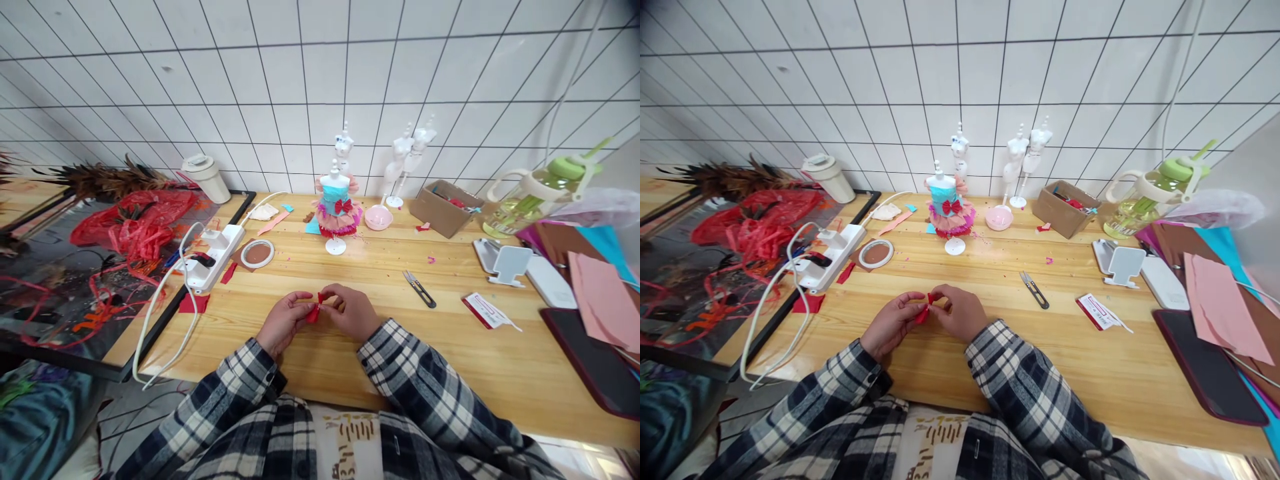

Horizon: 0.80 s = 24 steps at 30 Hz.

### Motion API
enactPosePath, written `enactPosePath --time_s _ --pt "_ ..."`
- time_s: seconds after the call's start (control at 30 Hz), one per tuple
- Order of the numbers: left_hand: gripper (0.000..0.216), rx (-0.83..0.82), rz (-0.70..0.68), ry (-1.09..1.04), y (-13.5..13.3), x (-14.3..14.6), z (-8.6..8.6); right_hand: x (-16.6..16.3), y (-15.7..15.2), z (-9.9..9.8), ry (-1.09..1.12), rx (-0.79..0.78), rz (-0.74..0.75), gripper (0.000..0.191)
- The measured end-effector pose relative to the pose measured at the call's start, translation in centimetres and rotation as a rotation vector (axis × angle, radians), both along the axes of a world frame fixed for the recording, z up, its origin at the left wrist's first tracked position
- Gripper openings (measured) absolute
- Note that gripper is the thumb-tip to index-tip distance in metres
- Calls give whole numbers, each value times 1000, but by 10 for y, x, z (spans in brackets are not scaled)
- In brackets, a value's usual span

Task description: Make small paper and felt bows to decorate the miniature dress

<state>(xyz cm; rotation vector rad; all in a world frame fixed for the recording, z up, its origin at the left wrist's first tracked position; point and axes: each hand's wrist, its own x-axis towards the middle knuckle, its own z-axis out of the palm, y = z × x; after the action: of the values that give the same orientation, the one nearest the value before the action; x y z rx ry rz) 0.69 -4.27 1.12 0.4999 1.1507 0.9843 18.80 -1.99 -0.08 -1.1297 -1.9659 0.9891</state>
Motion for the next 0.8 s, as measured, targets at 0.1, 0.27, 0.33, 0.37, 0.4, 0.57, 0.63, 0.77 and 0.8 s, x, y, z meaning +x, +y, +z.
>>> enactPosePath --time_s 0.1,0.27,0.33,0.37,0.4,0.57,0.63,0.77,0.8 --pt "33 1 -30 -14 -1 -1 1 -1 3 -6 29 15 -8 40" --pt "47 60 -105 -8 -2 -3 -4 -1 6 -10 -7 91 69 14" --pt "46 68 -111 2 -2 -4 -5 1 6 -7 36 16 82 16" --pt "45 66 -113 -1 -2 -4 -6 2 7 -5 84 -46 98 23" --pt "43 61 -118 -8 -2 -5 -6 4 7 -3 139 -113 124 32" --pt "42 15 -229 -4 -1 -9 -2 8 9 4 264 -214 222 44" --pt "41 7 -249 -15 -1 -11 0 7 10 3 222 -178 204 24" --pt "36 3 -221 -1 -1 -9 0 2 11 -3 163 -236 70 12" --pt "35 13 -205 12 -2 -8 0 1 11 -5 154 -257 36 13"
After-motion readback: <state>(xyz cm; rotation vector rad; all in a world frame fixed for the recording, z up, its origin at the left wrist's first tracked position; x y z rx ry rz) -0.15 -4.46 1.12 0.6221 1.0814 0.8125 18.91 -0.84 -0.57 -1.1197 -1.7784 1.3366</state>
